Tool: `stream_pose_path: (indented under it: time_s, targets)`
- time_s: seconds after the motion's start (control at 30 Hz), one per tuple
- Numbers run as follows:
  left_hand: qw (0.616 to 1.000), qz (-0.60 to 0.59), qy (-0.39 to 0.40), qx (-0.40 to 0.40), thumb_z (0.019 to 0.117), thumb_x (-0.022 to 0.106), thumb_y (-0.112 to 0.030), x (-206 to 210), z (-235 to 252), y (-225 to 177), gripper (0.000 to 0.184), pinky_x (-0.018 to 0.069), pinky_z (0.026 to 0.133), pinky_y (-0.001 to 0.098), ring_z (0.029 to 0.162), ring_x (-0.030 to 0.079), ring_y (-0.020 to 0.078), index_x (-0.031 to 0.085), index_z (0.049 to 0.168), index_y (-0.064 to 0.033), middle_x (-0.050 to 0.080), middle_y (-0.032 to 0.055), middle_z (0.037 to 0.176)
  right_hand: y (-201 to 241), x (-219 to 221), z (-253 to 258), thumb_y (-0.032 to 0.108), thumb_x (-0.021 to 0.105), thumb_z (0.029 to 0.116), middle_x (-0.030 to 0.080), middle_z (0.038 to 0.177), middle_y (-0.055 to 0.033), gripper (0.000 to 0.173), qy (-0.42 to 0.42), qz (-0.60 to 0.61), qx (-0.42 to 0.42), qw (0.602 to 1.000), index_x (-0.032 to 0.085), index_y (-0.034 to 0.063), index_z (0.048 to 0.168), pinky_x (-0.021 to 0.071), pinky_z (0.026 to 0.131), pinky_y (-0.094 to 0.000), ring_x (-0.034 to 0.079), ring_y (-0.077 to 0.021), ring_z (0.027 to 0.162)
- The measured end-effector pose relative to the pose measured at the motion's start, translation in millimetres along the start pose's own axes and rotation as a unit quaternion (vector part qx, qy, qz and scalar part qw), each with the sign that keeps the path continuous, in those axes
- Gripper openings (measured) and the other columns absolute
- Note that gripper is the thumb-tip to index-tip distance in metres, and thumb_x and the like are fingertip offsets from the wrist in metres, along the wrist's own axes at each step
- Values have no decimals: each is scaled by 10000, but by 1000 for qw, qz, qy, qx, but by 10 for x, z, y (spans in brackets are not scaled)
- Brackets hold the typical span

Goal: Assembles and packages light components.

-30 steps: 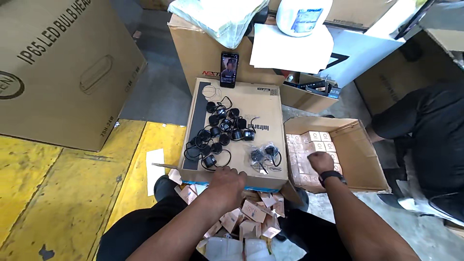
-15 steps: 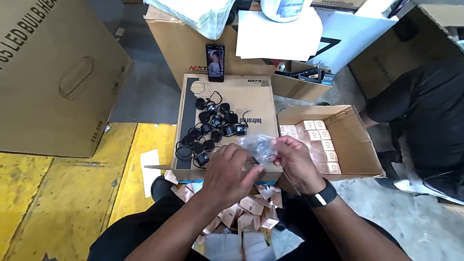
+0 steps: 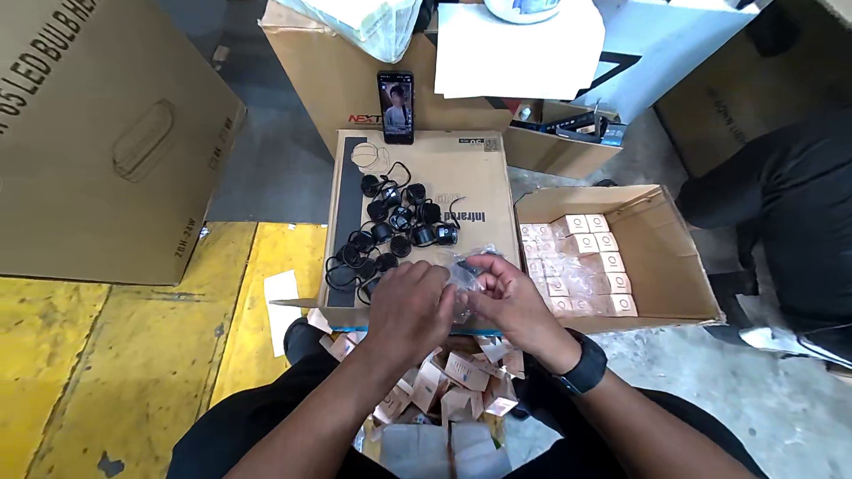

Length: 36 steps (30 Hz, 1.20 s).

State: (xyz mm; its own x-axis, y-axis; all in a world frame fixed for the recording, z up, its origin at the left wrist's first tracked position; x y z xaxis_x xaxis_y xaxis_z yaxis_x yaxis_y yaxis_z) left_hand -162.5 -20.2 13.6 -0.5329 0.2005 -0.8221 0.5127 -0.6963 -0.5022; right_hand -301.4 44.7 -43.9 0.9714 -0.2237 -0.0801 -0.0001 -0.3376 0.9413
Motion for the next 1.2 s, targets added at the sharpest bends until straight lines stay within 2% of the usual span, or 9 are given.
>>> stream_pose_path:
  time_s: [0.13,0.27,0.43,0.53,0.7,0.9,1.03,1.1,1.2]
  targets:
    - [995,54,38,71,961,604,-181,124,-46,-106,146,572,708,470,817,701,283,718,961,-88,699,84,842,-76,111,-18,116,729,838,615,712,14,651,61,-77,32,995,495,67,1444,527,562,-279,576,-100,572]
    - [950,67,305,23,939,591,-72,516,-254,-121,172,535,806,563,937,690,392,691,1073,-33,705,183,938,-171,103,-8,182,716,893,693,873,-11,678,162,-152,63,973,438,97,1506,574,700,-303,658,-108,722]
    - [828,39,559,1,893,694,-58,786,-812,-322,185,506,791,679,981,666,472,680,1066,8,695,246,1011,-355,39,174,246,628,990,712,1070,-38,449,87,-298,3,951,576,91,1408,579,856,-364,685,-137,924]
    - [806,45,589,18,912,698,-95,808,-924,-466,191,501,803,669,999,657,467,669,1059,23,688,249,1027,-446,483,343,232,626,989,676,1254,-113,406,121,-410,-63,902,628,92,1370,538,1005,-470,665,-245,1134]
    - [789,50,612,37,943,670,-137,860,-1045,-515,194,498,799,673,1025,644,473,673,1061,16,679,255,1063,-367,1516,614,157,526,1002,655,1308,-135,304,174,-503,-254,807,698,68,1237,524,1014,-464,623,-301,1224]
    - [773,64,630,22,919,687,-113,830,-1083,-519,186,504,806,659,1064,634,451,679,1054,14,668,248,1102,-602,1963,945,95,622,910,651,1305,-165,426,225,-587,-223,745,621,69,1336,461,1039,-543,571,-382,1261]
    - [787,57,613,31,896,705,-87,796,-1035,-532,187,505,800,651,1041,640,445,680,1054,9,676,237,1084,-691,1655,1037,259,705,867,673,1290,-114,574,195,-447,-72,870,593,81,1401,478,1075,-470,610,-257,1238]
    - [793,45,606,33,897,709,-83,786,-1015,-526,166,499,777,643,1002,645,440,680,1035,5,678,231,1050,-721,1398,1041,210,790,815,708,1112,-128,565,156,-272,27,949,616,20,1318,568,912,-433,688,-222,1004]
    - [807,30,589,24,915,697,-115,749,-939,-481,181,497,776,665,1000,647,452,680,1054,0,681,235,1046,-715,949,933,96,721,873,700,1120,-151,398,101,-28,123,987,649,-29,1244,592,881,-417,693,-233,983]
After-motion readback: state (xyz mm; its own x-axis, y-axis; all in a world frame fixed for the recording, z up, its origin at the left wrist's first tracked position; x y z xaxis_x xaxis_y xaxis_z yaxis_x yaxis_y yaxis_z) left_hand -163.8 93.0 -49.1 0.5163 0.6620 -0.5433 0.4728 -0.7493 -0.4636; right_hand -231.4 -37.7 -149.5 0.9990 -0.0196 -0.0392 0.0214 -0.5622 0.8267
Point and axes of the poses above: each hand's wrist, its own z-axis towards the middle knuckle, its own x-axis out of the palm, y = z × x, the point moved 9 cm from there along z, towards the middle knuckle
